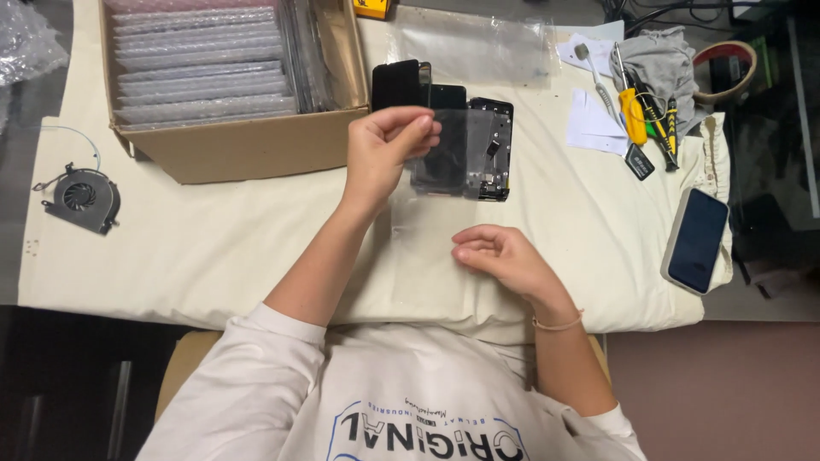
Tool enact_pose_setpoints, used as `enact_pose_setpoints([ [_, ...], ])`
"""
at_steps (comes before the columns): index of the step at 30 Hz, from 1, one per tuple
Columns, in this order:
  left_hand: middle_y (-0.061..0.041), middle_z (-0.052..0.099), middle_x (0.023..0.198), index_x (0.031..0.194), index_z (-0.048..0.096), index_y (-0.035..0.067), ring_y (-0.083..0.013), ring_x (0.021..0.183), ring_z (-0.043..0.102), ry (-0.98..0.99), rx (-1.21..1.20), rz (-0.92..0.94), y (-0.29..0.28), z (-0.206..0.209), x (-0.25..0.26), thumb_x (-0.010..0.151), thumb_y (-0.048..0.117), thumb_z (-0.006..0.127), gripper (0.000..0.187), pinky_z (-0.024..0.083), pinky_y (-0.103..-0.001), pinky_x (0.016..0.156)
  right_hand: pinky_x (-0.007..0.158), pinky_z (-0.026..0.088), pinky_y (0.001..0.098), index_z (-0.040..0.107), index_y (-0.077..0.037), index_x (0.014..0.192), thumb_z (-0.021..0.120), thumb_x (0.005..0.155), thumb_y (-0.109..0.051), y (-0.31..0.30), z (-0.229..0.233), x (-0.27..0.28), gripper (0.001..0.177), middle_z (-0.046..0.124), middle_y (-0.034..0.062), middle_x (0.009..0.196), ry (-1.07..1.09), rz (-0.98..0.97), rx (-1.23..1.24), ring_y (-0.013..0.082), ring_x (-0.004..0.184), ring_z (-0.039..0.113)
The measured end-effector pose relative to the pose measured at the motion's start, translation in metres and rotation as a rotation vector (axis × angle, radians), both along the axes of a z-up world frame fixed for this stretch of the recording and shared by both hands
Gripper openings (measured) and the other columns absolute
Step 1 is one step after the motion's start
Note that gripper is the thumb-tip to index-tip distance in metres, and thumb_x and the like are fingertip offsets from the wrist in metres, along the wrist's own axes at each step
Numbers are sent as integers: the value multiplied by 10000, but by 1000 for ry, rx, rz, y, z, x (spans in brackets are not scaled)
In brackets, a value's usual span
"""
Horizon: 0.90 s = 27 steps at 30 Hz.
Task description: The person is peeling protective plastic films from various mobile phone components, such as screens and frames, and then carefully placing them into a cardboard box with bubble wrap dividers.
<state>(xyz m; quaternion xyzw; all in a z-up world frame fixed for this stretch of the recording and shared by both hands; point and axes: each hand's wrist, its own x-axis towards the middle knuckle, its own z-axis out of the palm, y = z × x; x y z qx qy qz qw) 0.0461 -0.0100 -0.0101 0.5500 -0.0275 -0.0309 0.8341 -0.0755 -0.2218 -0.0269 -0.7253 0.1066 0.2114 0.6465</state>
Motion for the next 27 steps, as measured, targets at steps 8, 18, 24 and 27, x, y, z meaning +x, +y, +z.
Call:
enact_pose_setpoints([
  [8, -163, 793, 921, 1087, 776, 27, -207, 891, 779, 31, 151, -73, -9, -44, 0, 910, 92, 793, 188, 646, -321, 834, 542, 662, 312, 720, -22, 1088, 780, 915, -138, -69, -35, 125, 218, 754, 93, 810, -162, -330, -437, 183, 667, 749],
  [18, -128, 797, 891, 1074, 780, 39, -160, 839, 775, 146, 82, -34, -7, -54, -9, 882, 78, 816, 199, 651, -288, 819, 533, 580, 365, 642, -38, 1016, 934, 762, -272, -52, -41, 151, 452, 682, 45, 709, -146, -223, -727, 222, 654, 701],
  [24, -106, 798, 880, 1058, 788, 58, -125, 831, 766, 127, 107, -28, -7, -52, -8, 865, 71, 830, 198, 642, -249, 826, 484, 542, 280, 663, -7, 1057, 886, 778, -146, -67, -49, 154, 383, 718, 61, 757, -107, -238, -660, 171, 614, 675],
  [27, -105, 799, 886, 1060, 786, 64, -120, 831, 763, 115, 121, -18, -7, -50, -7, 863, 82, 838, 205, 643, -248, 827, 467, 549, 242, 663, 12, 1064, 855, 770, -95, -74, -60, 154, 367, 719, 64, 773, -103, -281, -555, 143, 595, 664],
])
